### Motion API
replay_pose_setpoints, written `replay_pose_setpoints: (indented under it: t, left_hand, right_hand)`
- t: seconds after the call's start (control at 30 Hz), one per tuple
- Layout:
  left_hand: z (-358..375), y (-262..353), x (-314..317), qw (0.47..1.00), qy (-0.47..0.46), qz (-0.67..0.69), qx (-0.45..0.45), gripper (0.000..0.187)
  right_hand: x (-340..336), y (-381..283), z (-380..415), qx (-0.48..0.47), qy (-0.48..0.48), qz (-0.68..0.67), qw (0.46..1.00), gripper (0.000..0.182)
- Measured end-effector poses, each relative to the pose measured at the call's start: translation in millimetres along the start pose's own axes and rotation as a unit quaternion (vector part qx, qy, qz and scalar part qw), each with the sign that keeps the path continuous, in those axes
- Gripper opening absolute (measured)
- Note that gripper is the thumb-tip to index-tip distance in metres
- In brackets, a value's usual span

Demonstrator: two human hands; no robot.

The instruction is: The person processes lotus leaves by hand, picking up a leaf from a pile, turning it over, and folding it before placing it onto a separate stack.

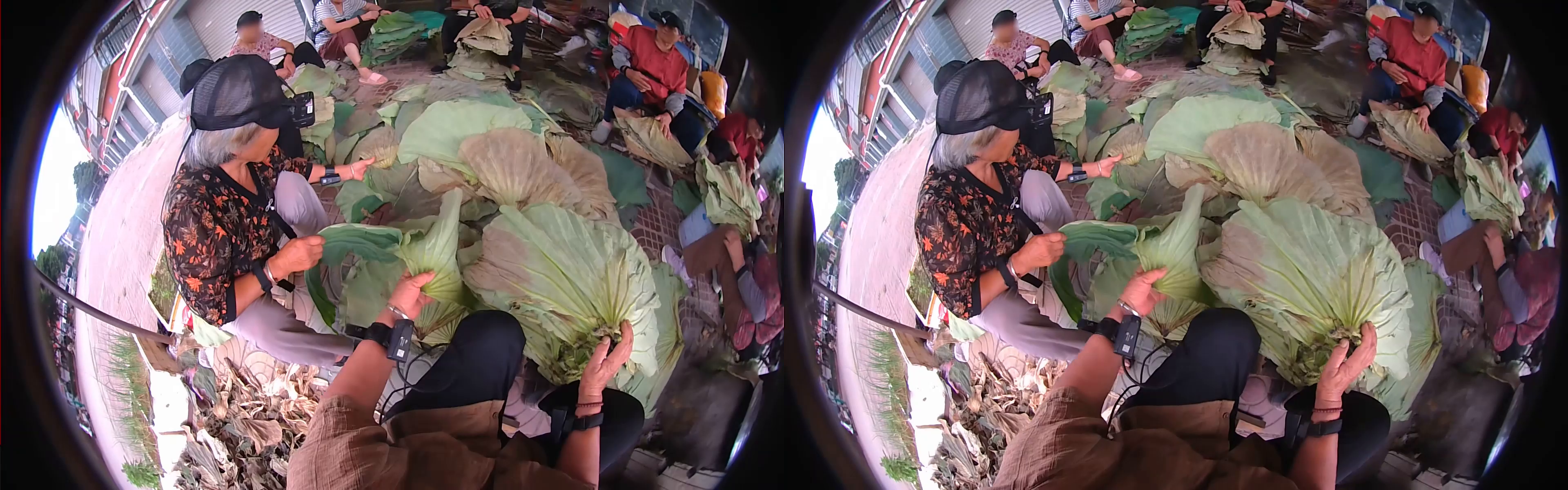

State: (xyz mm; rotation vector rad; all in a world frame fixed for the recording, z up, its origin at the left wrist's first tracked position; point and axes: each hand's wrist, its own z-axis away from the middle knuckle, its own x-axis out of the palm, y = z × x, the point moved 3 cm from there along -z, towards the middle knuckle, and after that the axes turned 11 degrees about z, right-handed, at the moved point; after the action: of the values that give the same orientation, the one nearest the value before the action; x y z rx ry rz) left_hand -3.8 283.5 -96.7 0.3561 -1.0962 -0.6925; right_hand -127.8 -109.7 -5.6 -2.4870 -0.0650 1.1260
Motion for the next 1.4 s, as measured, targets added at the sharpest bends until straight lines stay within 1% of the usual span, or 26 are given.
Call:
replay_pose_setpoints:
  t: [0.03,0.2,0.23,0.33,0.47,0.53,0.57,0.6,0.63,0.67,0.7,0.77,0.8,0.83,0.9,0.97,1.0,1.03,1.07,1.1,1.17,1.23,1.27,1.3,1.37,1.4]
  left_hand:
    - [-0.8,7.4,14.6,1.000,0.000,-0.003,-0.004,0.034]
    - [4.5,55.4,97.6,0.993,-0.066,-0.019,0.092,0.037]
    - [0.1,61.5,108.8,0.993,-0.070,-0.023,0.087,0.037]
    - [-13.1,81.1,147.5,0.981,-0.140,0.043,0.130,0.040]
    - [-68.7,89.9,186.2,0.973,-0.173,0.072,0.136,0.037]
    - [-116.2,83.1,193.3,0.969,-0.199,0.060,0.130,0.049]
    - [-132.9,78.6,194.7,0.970,-0.202,0.060,0.124,0.049]
    - [-149.6,70.2,187.4,0.993,-0.092,0.015,0.077,0.063]
    - [-163.4,61.3,174.4,0.999,0.019,-0.030,0.032,0.078]
    - [-178.1,49.7,154.5,0.996,-0.026,-0.089,-0.019,0.099]
    - [-184.5,34.7,139.6,0.993,0.038,-0.108,-0.030,0.096]
    - [-176.5,8.4,107.9,0.964,0.072,-0.254,-0.026,0.080]
    - [-172.9,-2.9,85.2,0.960,0.054,-0.269,-0.058,0.072]
    - [-174.3,-13.2,56.6,0.954,0.035,-0.283,-0.088,0.064]
    - [-161.9,-34.1,-2.5,0.956,0.113,-0.240,-0.122,0.050]
    - [-120.2,-40.7,-43.0,0.957,0.140,-0.213,-0.139,0.052]
    - [-138.5,-56.1,-120.2,0.888,-0.017,-0.444,-0.122,0.050]
    - [-153.0,-69.8,-191.9,0.760,-0.147,-0.632,-0.036,0.048]
    - [-138.9,-80.7,-234.1,0.761,-0.142,-0.632,-0.042,0.048]
    - [-124.0,-88.5,-265.9,0.780,-0.113,-0.613,-0.060,0.043]
    - [-105.5,-104.5,-306.5,0.801,-0.074,-0.588,-0.088,0.038]
    - [-78.5,-125.7,-345.2,0.815,0.002,-0.559,-0.150,0.027]
    - [-51.5,-126.2,-325.0,0.878,0.098,-0.454,-0.110,0.025]
    - [-42.2,-129.4,-322.8,0.880,0.108,-0.447,-0.117,0.025]
    - [-38.2,-136.3,-311.3,0.778,0.031,-0.602,-0.178,0.025]
    - [-31.4,-139.7,-303.7,0.783,0.034,-0.595,-0.180,0.025]
  right_hand:
    - [0.7,2.0,-1.3,0.005,-0.001,0.002,1.000,0.045]
    - [3.1,6.0,-3.5,-0.001,0.004,0.004,1.000,0.045]
    - [2.3,6.2,-4.4,0.006,0.006,0.007,1.000,0.045]
    - [3.9,7.5,-6.7,0.003,0.004,-0.002,1.000,0.046]
    - [6.4,10.8,-8.4,0.008,0.001,0.010,1.000,0.046]
    - [8.5,11.1,-11.0,0.007,0.004,0.000,1.000,0.046]
    - [9.1,11.2,-11.8,0.011,0.005,0.005,1.000,0.046]
    - [9.3,11.4,-11.9,0.014,0.001,0.001,1.000,0.046]
    - [8.9,11.4,-11.9,0.015,-0.001,-0.005,1.000,0.046]
    - [10.1,11.9,-12.8,0.010,-0.001,-0.007,1.000,0.046]
    - [10.4,13.2,-13.3,0.014,-0.003,-0.003,1.000,0.046]
    - [11.3,12.1,-13.9,0.014,-0.005,-0.005,1.000,0.046]
    - [9.7,9.7,-14.9,0.014,-0.007,0.001,1.000,0.045]
    - [10.8,8.8,-16.1,0.017,-0.014,0.001,1.000,0.045]
    - [10.2,9.1,-15.5,0.013,-0.004,0.000,1.000,0.045]
    - [9.7,9.6,-12.7,0.022,-0.014,-0.001,1.000,0.045]
    - [9.3,8.3,-13.8,0.019,-0.008,-0.003,1.000,0.045]
    - [8.6,7.4,-13.7,0.015,-0.004,-0.004,1.000,0.044]
    - [8.4,7.4,-12.8,0.013,-0.002,0.002,1.000,0.044]
    - [9.6,7.9,-13.2,0.012,-0.007,0.001,1.000,0.044]
    - [10.2,9.2,-9.8,0.005,0.007,-0.001,1.000,0.044]
    - [9.4,6.3,-7.7,0.014,0.004,-0.010,1.000,0.044]
    - [9.5,5.3,-6.8,0.011,0.004,-0.018,1.000,0.044]
    - [9.5,4.6,-5.6,0.007,0.009,-0.026,1.000,0.044]
    - [9.1,2.6,-2.7,0.004,0.008,-0.028,1.000,0.044]
    - [8.4,2.0,-2.3,0.007,0.013,-0.028,1.000,0.044]
